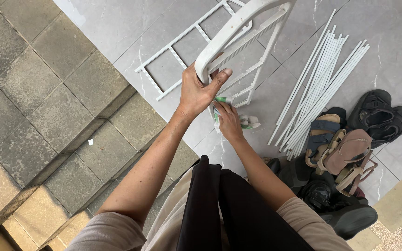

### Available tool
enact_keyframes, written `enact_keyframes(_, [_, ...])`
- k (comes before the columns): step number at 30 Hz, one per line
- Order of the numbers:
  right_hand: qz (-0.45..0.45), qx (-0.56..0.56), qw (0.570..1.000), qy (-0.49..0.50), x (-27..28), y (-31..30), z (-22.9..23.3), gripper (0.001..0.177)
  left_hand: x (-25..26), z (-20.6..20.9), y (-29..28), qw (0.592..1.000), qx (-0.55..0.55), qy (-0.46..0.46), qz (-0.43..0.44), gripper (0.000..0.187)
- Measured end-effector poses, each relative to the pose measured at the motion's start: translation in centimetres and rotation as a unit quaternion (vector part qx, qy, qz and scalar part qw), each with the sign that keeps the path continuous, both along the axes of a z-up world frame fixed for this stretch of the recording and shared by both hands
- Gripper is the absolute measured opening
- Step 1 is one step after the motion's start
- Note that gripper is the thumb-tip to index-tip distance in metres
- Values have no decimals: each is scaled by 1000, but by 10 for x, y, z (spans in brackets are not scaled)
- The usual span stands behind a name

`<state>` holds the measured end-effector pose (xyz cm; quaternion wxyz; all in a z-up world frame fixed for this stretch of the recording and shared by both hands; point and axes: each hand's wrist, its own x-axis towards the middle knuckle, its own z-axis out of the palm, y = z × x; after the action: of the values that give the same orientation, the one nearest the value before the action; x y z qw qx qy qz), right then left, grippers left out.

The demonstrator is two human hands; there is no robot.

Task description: The person assembles a white plastic drying rack by inserting multiple white rods into the frame slots. They then wipe the assembled frame with a cloth. The task occurs on a tiled floor with shoes visible nearby.

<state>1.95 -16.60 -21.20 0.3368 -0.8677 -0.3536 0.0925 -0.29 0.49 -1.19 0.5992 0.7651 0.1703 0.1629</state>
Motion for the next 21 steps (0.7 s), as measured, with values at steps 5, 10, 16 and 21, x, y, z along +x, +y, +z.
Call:
enact_keyframes(5, [-71,-8,997,-11,-16,15,-11,54,-17,-96,-22,994,-43,-99,14,38])
enact_keyframes(10, [-40,-49,997,-50,-6,8,-21,50,-10,-153,-29,993,-102,12,55,41])
enact_keyframes(16, [44,-111,986,-119,13,-8,-22,51,-4,-187,-24,991,-120,58,-31,35])
enact_keyframes(21, [48,-118,974,-186,36,-21,-21,56,-3,-188,-25,991,-126,16,-38,27])
